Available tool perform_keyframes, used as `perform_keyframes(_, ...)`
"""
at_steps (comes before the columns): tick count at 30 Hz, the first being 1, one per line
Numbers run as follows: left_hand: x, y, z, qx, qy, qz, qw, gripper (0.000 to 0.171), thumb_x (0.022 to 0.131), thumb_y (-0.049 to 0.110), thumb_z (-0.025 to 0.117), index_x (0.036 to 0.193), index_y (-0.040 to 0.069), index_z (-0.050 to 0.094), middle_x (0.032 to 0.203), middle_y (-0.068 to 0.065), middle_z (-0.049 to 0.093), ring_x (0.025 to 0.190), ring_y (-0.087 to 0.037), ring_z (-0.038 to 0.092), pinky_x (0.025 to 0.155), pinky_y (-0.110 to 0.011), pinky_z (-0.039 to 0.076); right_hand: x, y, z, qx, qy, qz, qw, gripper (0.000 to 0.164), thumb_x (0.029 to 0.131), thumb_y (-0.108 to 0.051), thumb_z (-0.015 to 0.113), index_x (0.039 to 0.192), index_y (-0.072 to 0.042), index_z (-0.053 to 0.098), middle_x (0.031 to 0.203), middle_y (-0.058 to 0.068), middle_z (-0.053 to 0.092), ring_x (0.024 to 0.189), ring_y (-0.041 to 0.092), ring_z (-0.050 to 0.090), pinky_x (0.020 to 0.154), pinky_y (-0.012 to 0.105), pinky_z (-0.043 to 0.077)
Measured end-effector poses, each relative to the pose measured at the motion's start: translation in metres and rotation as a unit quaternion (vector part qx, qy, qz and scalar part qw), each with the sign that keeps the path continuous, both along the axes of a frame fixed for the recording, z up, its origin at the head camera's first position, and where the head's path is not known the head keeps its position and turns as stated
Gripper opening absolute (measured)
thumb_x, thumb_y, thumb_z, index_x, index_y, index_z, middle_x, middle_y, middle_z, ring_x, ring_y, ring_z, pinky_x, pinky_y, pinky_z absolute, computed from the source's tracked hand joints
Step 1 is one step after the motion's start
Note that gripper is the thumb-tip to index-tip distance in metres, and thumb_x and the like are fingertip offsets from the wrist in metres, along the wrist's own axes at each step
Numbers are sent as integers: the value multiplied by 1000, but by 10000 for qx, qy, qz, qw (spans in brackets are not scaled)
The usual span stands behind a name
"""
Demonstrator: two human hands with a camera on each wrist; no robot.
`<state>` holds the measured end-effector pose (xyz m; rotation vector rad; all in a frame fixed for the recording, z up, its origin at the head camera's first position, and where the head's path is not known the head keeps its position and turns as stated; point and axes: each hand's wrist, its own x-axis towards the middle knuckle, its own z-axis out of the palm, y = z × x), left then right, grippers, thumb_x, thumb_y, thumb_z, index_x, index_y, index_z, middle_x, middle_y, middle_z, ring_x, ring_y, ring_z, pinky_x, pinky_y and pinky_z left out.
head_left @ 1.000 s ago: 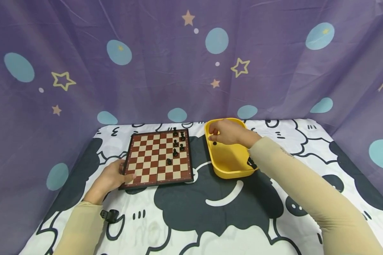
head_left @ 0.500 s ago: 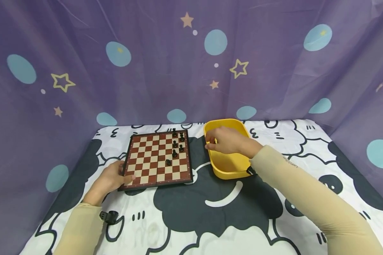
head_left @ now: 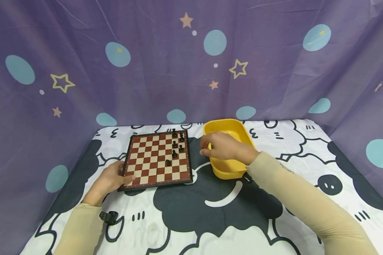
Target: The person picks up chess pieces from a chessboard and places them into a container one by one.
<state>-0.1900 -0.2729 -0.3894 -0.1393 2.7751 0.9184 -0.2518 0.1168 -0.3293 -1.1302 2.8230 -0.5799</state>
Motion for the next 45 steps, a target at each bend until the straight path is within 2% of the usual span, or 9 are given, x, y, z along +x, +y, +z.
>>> perform_keyframes(4, 0, 0, 0, -2, -18, -29, 10000, 78, 82, 32, 75, 135, -11, 36, 105, -22, 59, 90, -30, 58, 72, -43, 46, 6, -7, -3, -131, -64, 156, 9998, 16, 90, -31, 67, 102, -20, 68, 89, -13, 63, 75, 6, 56, 71, 26, 47)
perform_keyframes(8, 1, 1, 1, -32, 17, -32, 10000, 76, 82, 31, 75, 134, -11, 37, 103, -22, 59, 89, -30, 58, 71, -43, 46, 11, -15, -7, -194, -83, 262, 9994, 18, 91, -33, 65, 105, -21, 67, 93, -13, 64, 80, 4, 57, 73, 25, 47)
perform_keyframes(13, 1, 1, -1, -12, -39, 11, 10000, 76, 82, 30, 75, 134, -11, 37, 105, -23, 59, 90, -31, 58, 72, -43, 45, 14, -27, -12, -240, -135, 499, 9984, 24, 92, -32, 64, 110, -17, 68, 101, -6, 67, 89, 11, 62, 77, 27, 48)
perform_keyframes(16, 1, 1, -1, 10, -27, 22, 10000, 75, 82, 29, 75, 133, -11, 37, 105, -23, 59, 90, -31, 58, 72, -43, 45, 15, -35, -13, -268, -113, 616, 9977, 25, 92, -30, 64, 111, -15, 68, 103, -4, 68, 89, 13, 63, 76, 28, 48)
perform_keyframes(22, 1, 1, 0, -8, 38, -22, 10000, 76, 82, 30, 75, 134, -11, 37, 105, -24, 59, 90, -31, 58, 72, -44, 45, 17, -49, -16, -171, -55, 602, 9980, 26, 93, -31, 63, 112, -15, 67, 101, -6, 66, 82, 8, 59, 71, 26, 48)
perform_keyframes(29, 1, 1, 2, -43, 1, 5, 10000, 79, 82, 31, 75, 135, -11, 35, 108, -25, 58, 93, -32, 58, 74, -45, 45, 16, -65, -24, -263, -162, 555, 9980, 28, 93, -28, 63, 115, -12, 67, 105, -1, 68, 82, 6, 58, 71, 27, 48)
perform_keyframes(39, 1, 1, 3, 10, -33, 18, 10000, 78, 83, 30, 75, 135, -11, 34, 108, -26, 57, 91, -32, 58, 72, -44, 45, 11, -80, -34, -173, -269, 369, 9988, 27, 92, -31, 63, 113, -15, 66, 106, -2, 67, 79, 7, 58, 65, 28, 47)
perform_keyframes(45, 1, 1, 2, -7, -37, 18, 10000, 78, 83, 29, 75, 136, -11, 34, 109, -27, 56, 92, -33, 57, 72, -44, 45, 8, -86, -38, -115, -328, 244, 9991, 26, 93, -32, 62, 114, -17, 66, 107, -4, 66, 82, 6, 58, 66, 29, 47)
